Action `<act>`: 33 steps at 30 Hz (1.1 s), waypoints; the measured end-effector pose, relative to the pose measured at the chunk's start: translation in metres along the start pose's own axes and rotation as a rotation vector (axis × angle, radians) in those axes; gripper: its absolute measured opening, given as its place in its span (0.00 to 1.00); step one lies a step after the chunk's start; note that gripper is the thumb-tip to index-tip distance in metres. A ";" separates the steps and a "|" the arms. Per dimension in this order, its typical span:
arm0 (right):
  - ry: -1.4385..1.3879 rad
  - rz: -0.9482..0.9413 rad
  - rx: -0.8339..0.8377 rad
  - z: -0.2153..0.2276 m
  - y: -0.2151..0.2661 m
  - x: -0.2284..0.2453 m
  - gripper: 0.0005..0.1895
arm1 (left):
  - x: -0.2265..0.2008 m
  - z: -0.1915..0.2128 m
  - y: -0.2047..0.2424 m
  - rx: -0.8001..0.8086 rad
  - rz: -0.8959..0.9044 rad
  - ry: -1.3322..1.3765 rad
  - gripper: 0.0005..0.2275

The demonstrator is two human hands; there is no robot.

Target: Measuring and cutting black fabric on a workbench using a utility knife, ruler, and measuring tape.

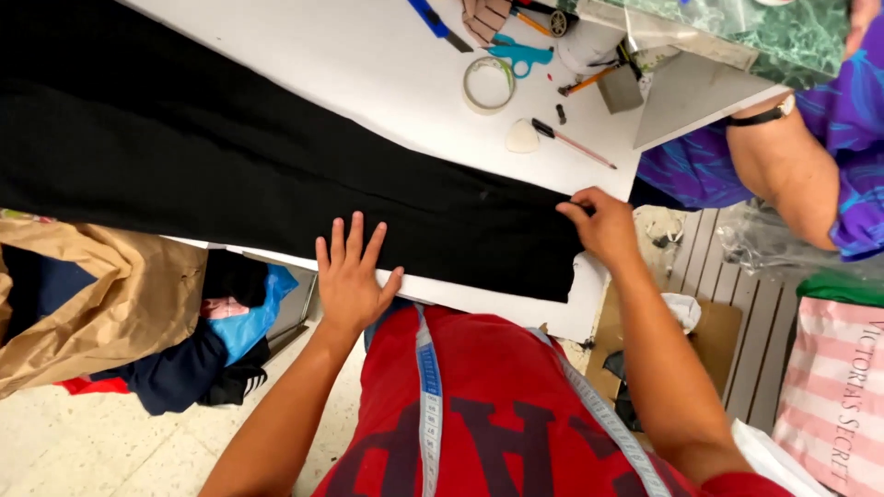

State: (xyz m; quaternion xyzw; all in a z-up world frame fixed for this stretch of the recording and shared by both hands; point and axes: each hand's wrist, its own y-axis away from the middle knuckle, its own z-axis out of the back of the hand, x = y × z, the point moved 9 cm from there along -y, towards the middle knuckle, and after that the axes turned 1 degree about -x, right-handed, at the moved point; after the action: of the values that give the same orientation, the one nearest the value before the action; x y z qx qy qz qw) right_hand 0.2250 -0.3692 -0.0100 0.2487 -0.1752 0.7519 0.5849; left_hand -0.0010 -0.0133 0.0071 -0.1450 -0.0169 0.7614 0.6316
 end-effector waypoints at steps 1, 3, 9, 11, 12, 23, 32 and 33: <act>0.005 0.003 -0.006 0.009 0.004 0.000 0.14 | -0.006 0.001 0.001 -0.006 -0.001 0.005 0.31; -0.068 -0.167 0.001 0.010 0.004 -0.006 0.15 | -0.004 0.003 0.001 0.053 0.018 -0.002 0.32; -0.080 -0.299 0.031 0.036 0.019 0.018 0.27 | -0.008 0.038 -0.085 -0.151 -0.018 0.066 0.22; -0.130 -0.401 0.010 0.037 0.024 0.009 0.27 | -0.016 0.045 -0.136 -0.057 -0.115 0.103 0.23; -0.176 -0.504 -0.010 0.038 0.031 0.000 0.28 | -0.027 0.044 -0.158 0.037 -0.210 0.143 0.25; -0.641 -0.214 -0.329 0.022 0.066 -0.035 0.06 | 0.034 0.000 -0.201 0.566 -0.136 0.157 0.12; -0.875 -0.052 -0.368 0.020 0.088 -0.013 0.18 | -0.004 0.057 -0.187 0.763 -0.084 0.395 0.16; -0.918 -0.104 -0.343 0.019 0.085 -0.011 0.24 | -0.003 0.058 -0.189 0.761 -0.087 0.392 0.11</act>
State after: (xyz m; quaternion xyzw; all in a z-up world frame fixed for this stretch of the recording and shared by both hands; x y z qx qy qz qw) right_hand 0.1482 -0.4107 0.0015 0.4629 -0.5236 0.4948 0.5164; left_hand 0.1661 0.0311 0.1026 -0.0428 0.3792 0.6441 0.6629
